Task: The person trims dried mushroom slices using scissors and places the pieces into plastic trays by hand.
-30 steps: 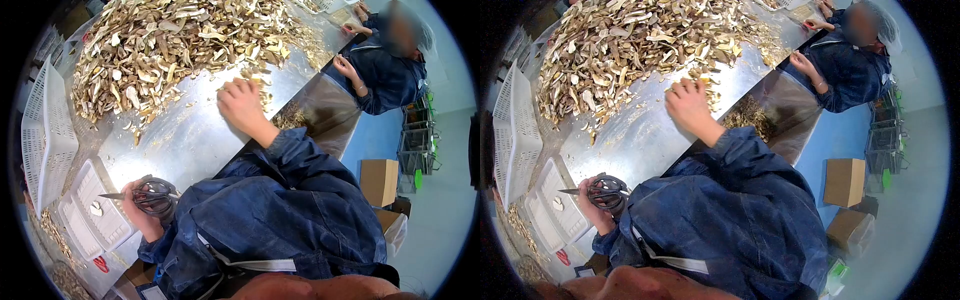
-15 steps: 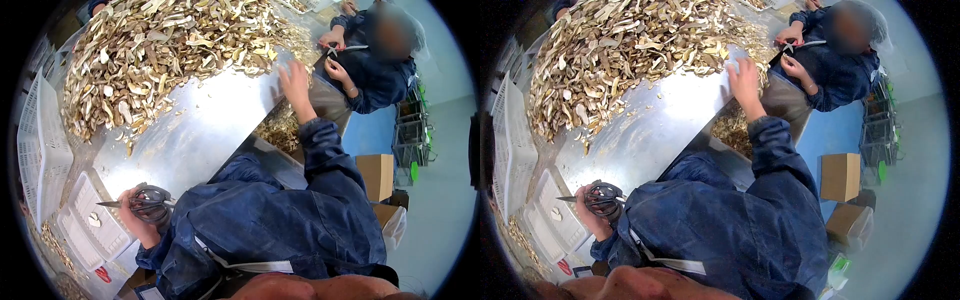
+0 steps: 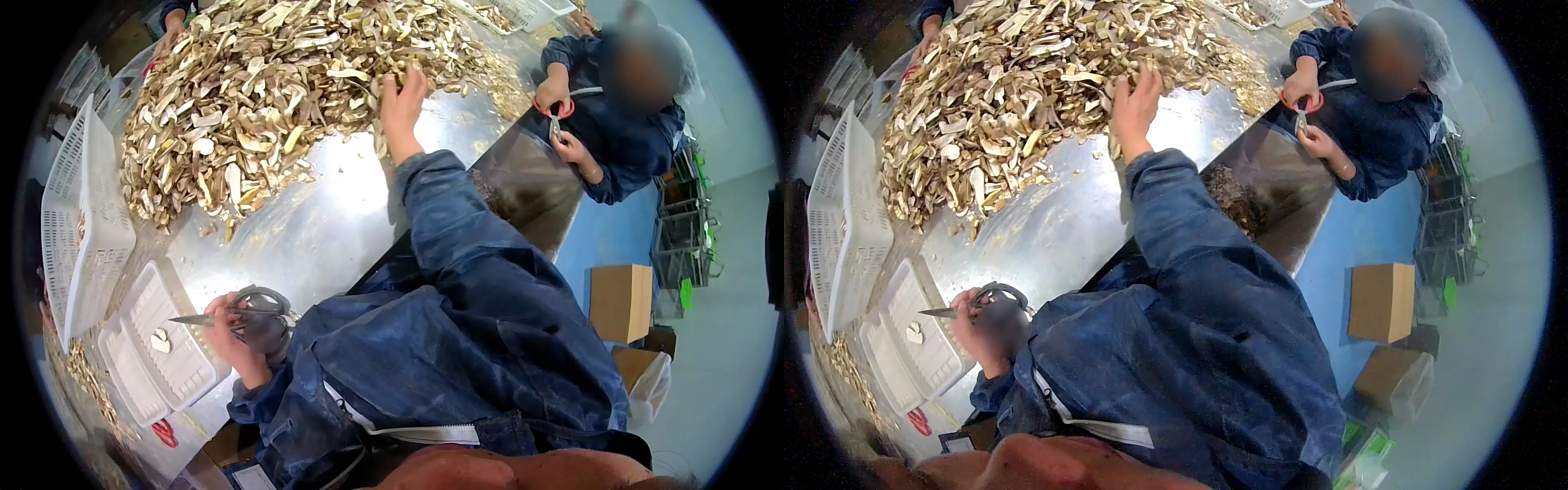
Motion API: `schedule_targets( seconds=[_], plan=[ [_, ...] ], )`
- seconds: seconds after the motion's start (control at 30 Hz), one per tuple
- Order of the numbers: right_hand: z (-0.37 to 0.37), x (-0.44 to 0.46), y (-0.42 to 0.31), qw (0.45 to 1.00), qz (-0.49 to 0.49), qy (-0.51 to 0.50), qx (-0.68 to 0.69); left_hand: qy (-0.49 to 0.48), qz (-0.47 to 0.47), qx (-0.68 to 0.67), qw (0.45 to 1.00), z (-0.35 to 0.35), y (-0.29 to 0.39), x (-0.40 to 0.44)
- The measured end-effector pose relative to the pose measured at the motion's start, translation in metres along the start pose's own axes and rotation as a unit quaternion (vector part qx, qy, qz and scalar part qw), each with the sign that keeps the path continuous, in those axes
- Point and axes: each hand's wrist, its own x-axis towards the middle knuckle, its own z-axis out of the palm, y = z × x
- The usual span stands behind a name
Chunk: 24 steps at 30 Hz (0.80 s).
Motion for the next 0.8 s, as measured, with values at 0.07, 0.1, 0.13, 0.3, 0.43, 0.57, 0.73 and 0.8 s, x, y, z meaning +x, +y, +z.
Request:
schedule_targets(
  seconds=[0.07, 0.1, 0.13, 0.3, 0.43, 0.57, 0.73, 0.8],
  plan=[
    [0.012, -0.014, -0.020, 0.999, -0.030, 0.016, 0.035, -0.010, 0.005, 0.016, 1.000, -0.002, -0.001, -0.002],
    [0.017, -0.020, -0.034, 0.998, -0.042, 0.014, 0.033, -0.008, 0.007, 0.001, 1.000, -0.003, -0.003, -0.002],
    [0.022, -0.022, -0.043, 0.998, -0.065, -0.006, 0.027, -0.006, 0.008, -0.014, 1.000, -0.003, -0.005, -0.002],
    [0.048, -0.038, -0.091, 0.984, -0.153, -0.087, 0.013, -0.010, 0.008, -0.031, 0.999, 0.001, -0.003, -0.005],
    [0.037, -0.038, -0.116, 0.972, -0.162, -0.159, -0.059, -0.009, -0.010, 0.009, 1.000, 0.004, 0.001, -0.005],
    [-0.017, -0.023, -0.116, 0.935, -0.208, -0.271, -0.096, -0.001, -0.026, 0.012, 1.000, 0.008, 0.008, -0.010],
    [-0.087, -0.023, -0.061, 0.957, -0.139, -0.254, 0.020, 0.028, -0.032, 0.001, 0.999, 0.009, 0.009, -0.011],
    [-0.095, -0.045, -0.028, 0.972, -0.087, -0.221, 0.001, 0.036, -0.038, -0.001, 0.999, 0.010, 0.013, -0.014]
  ],
)
